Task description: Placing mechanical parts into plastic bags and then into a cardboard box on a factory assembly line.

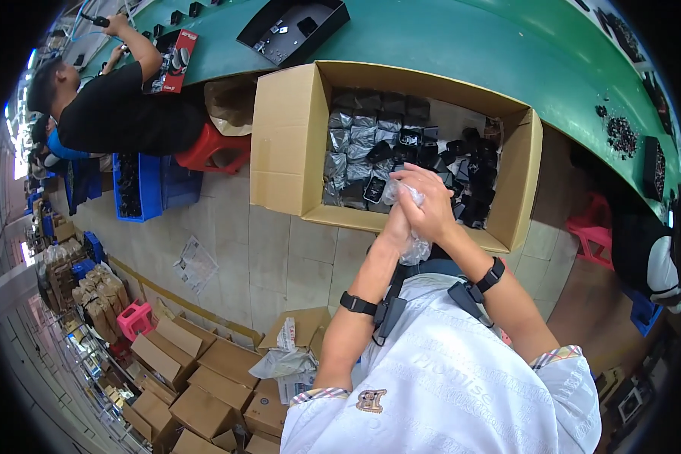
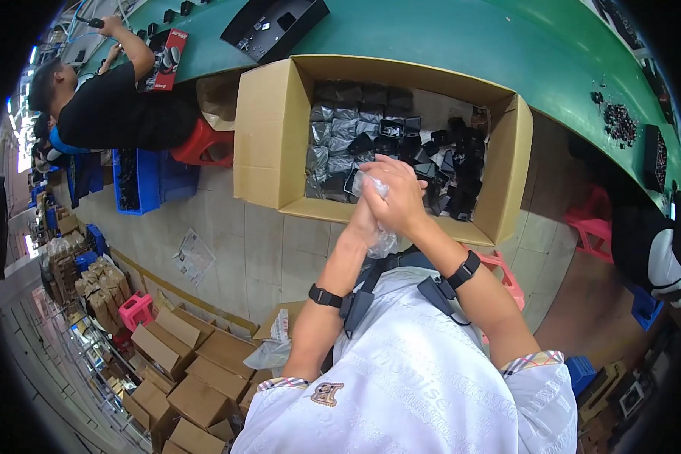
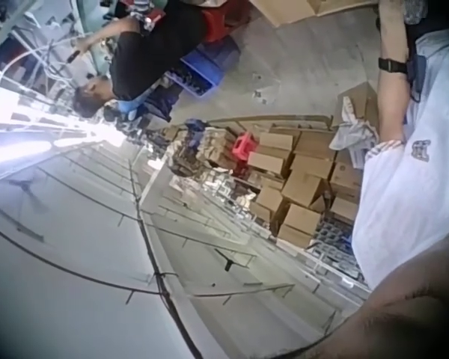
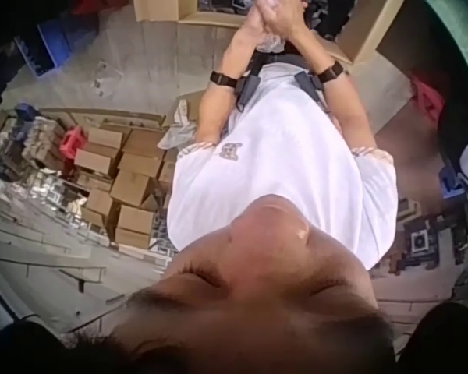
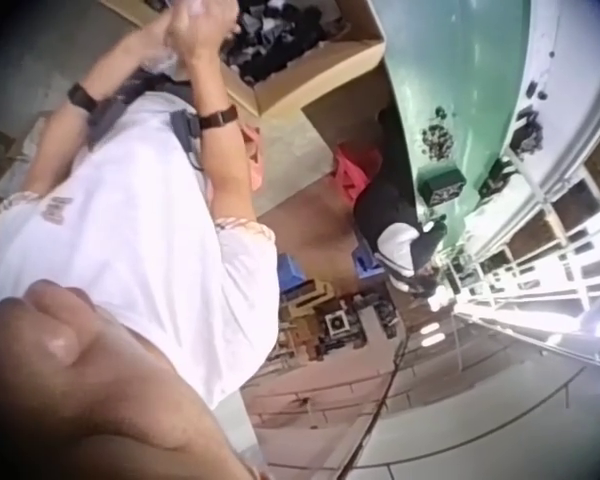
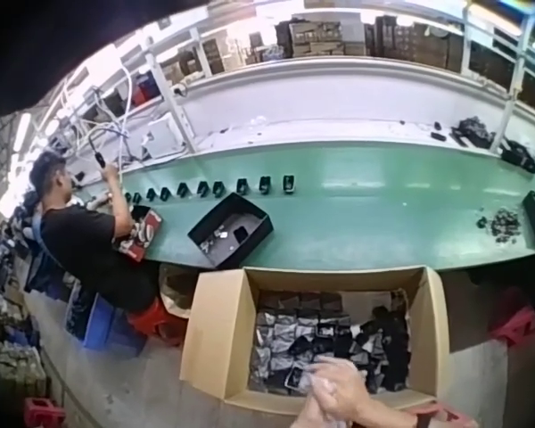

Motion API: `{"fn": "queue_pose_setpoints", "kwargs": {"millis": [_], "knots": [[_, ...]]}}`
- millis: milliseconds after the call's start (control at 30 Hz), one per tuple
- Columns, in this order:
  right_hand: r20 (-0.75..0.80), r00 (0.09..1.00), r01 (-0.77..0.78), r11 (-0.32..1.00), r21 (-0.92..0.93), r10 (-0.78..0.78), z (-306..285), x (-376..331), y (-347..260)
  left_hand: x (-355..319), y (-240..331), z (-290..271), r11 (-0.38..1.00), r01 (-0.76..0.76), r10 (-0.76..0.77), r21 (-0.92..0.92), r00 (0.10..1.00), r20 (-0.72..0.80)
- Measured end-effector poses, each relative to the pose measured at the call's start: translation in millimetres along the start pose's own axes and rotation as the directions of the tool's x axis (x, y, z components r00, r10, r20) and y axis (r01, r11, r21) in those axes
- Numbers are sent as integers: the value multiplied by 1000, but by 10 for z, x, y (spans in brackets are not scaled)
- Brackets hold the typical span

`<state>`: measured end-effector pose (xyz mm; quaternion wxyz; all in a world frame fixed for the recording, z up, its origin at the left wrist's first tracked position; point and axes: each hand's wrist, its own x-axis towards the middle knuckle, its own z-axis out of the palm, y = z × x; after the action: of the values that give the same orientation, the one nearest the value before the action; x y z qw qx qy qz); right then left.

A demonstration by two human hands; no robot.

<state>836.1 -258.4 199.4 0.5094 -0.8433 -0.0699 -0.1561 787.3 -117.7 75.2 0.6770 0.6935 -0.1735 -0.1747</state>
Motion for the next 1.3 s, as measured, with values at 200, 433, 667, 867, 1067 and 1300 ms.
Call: {"fn": "queue_pose_setpoints", "kwargs": {"millis": [200, 433, 667, 867, 1067, 1300], "knots": [[132, 990, -62, 997, 41, 56, -178, 107, -111, -142, 974, 160, 921, 140, -235, -363, 944, -233], [-117, 959, -243, 962, 127, 257, 11, 356, -141, 640, 1488, 460, 539, -80, -395, -839, 855, -335], [103, 992, -66, 991, -115, 78, 168, 281, -89, 788, 1092, 44, 473, -139, -462, -870, 802, -379], [241, 968, 156, 913, -376, -67, -13, 115, -211, 641, 830, -45, 164, 45, -579, -985, 813, -60], [545, 823, 125, 987, 102, -161, 6, 81, -157, 344, 275, -215, 603, 39, -501, -797, 796, -340], [393, 914, -63, 992, -107, 100, 268, -38, 735, 361, 905, -862, 866, 387, -95, 316, 749, -655]]}}
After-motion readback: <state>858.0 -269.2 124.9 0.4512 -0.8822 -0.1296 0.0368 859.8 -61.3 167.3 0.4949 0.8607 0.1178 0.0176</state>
